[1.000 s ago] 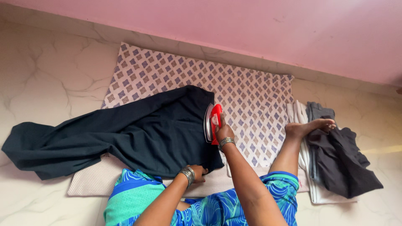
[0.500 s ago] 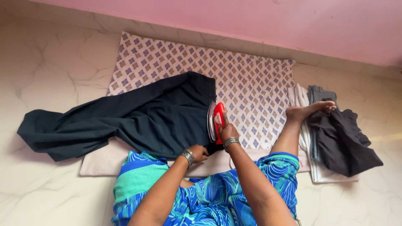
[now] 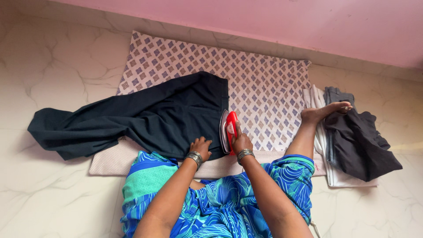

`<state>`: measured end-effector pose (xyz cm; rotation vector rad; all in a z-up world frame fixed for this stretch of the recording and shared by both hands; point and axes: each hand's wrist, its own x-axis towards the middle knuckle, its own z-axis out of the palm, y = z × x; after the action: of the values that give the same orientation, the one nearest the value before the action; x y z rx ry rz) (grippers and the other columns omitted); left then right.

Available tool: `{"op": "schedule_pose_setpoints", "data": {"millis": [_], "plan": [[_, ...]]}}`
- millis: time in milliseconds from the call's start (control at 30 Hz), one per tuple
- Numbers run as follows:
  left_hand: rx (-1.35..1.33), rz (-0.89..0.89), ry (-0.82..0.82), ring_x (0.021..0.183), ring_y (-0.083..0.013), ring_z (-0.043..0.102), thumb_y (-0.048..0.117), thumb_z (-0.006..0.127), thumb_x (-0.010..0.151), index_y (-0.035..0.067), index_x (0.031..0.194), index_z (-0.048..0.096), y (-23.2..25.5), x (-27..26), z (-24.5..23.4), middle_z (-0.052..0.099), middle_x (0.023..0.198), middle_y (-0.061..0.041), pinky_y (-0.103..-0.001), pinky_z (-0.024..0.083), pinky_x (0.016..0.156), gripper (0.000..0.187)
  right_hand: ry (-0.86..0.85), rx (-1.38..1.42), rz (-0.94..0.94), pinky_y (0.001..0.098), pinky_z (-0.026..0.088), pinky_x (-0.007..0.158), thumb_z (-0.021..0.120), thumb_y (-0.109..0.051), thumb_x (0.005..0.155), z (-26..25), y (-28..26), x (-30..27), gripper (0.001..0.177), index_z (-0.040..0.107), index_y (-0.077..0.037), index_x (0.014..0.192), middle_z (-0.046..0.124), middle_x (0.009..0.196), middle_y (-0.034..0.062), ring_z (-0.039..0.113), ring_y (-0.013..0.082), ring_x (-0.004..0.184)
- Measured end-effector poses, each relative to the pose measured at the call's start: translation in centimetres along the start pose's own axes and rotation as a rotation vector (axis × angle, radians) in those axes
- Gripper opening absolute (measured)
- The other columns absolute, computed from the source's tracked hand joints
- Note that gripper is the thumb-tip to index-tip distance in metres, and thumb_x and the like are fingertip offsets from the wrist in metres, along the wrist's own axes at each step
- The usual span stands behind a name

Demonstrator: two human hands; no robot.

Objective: The person irons a dark-colored jacket and then a pair of dark trousers on a patterned mat placed on the floor. They use a red electric iron to smooth out the wrinkles on both garments.

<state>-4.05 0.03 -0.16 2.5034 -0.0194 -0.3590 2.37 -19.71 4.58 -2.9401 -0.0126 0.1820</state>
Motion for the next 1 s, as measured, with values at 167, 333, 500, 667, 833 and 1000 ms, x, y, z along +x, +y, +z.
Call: {"op": "schedule_pose_setpoints", "data": {"millis": [167, 333, 500, 667, 833, 1000], "plan": [[0.053, 0.030, -0.185, 0.138, -0.0310, 0.042, 0.030, 0.080, 0.084, 0.024, 0.146, 0.052, 0.2, 0.0, -0.9, 0.046, 0.147, -0.011, -0.052, 0.035, 0.115, 0.068, 0.046, -0.014, -0.007, 0.0530, 0.057, 0.077, 0.056, -0.031, 0.097, 0.7, 0.1, -0.4, 0.073, 0.022, -0.036, 0.162, 0.070, 0.098, 0.0214, 0.071, 0.0398, 0.090], [0.069, 0.006, -0.120, 0.139, -0.0311, 0.044, 0.033, 0.078, 0.085, 0.024, 0.145, 0.054, 0.4, 0.2, -1.2, 0.049, 0.147, -0.011, -0.053, 0.034, 0.115, 0.065, 0.047, -0.011, 0.015, 0.0531, 0.058, 0.075, 0.056, -0.032, 0.097, 1.4, -0.2, 1.6, 0.073, 0.024, -0.036, 0.161, 0.069, 0.095, 0.0222, 0.071, 0.0406, 0.086], [0.076, -0.042, 0.098, 0.137, -0.0334, 0.045, 0.034, 0.077, 0.085, 0.021, 0.143, 0.056, 0.3, 1.5, -1.9, 0.051, 0.146, -0.013, -0.057, 0.031, 0.115, 0.063, 0.078, 0.020, 0.029, 0.0534, 0.057, 0.074, 0.057, -0.033, 0.096, 2.2, -0.9, 3.7, 0.073, 0.024, -0.036, 0.162, 0.069, 0.094, 0.0222, 0.071, 0.0405, 0.085], [0.132, -0.091, 0.025, 0.142, -0.0393, 0.036, 0.037, 0.078, 0.084, 0.019, 0.145, 0.052, 0.7, 2.0, -3.0, 0.044, 0.150, -0.016, -0.064, 0.023, 0.115, 0.068, 0.133, 0.031, 0.017, 0.0547, 0.057, 0.073, 0.057, -0.032, 0.098, 2.1, -2.3, 6.1, 0.069, 0.028, -0.035, 0.160, 0.070, 0.095, 0.0206, 0.071, 0.0403, 0.085], [0.141, -0.110, -0.072, 0.145, -0.0387, 0.035, 0.040, 0.074, 0.089, 0.019, 0.149, 0.049, 1.4, 2.3, -4.5, 0.046, 0.151, -0.015, -0.064, 0.021, 0.120, 0.068, 0.086, 0.039, 0.059, 0.0535, 0.057, 0.074, 0.057, -0.031, 0.097, 1.5, -3.6, 9.1, 0.071, 0.028, -0.037, 0.161, 0.069, 0.092, 0.0218, 0.071, 0.0400, 0.085], [0.129, -0.099, -0.089, 0.149, -0.0374, 0.033, 0.042, 0.071, 0.091, 0.019, 0.152, 0.045, 1.6, 2.7, -5.5, 0.044, 0.155, -0.014, -0.064, 0.018, 0.123, 0.070, 0.094, 0.008, 0.075, 0.0531, 0.057, 0.075, 0.057, -0.032, 0.097, 1.3, -4.5, 12.4, 0.070, 0.027, -0.037, 0.161, 0.070, 0.093, 0.0212, 0.072, 0.0394, 0.087]]}}
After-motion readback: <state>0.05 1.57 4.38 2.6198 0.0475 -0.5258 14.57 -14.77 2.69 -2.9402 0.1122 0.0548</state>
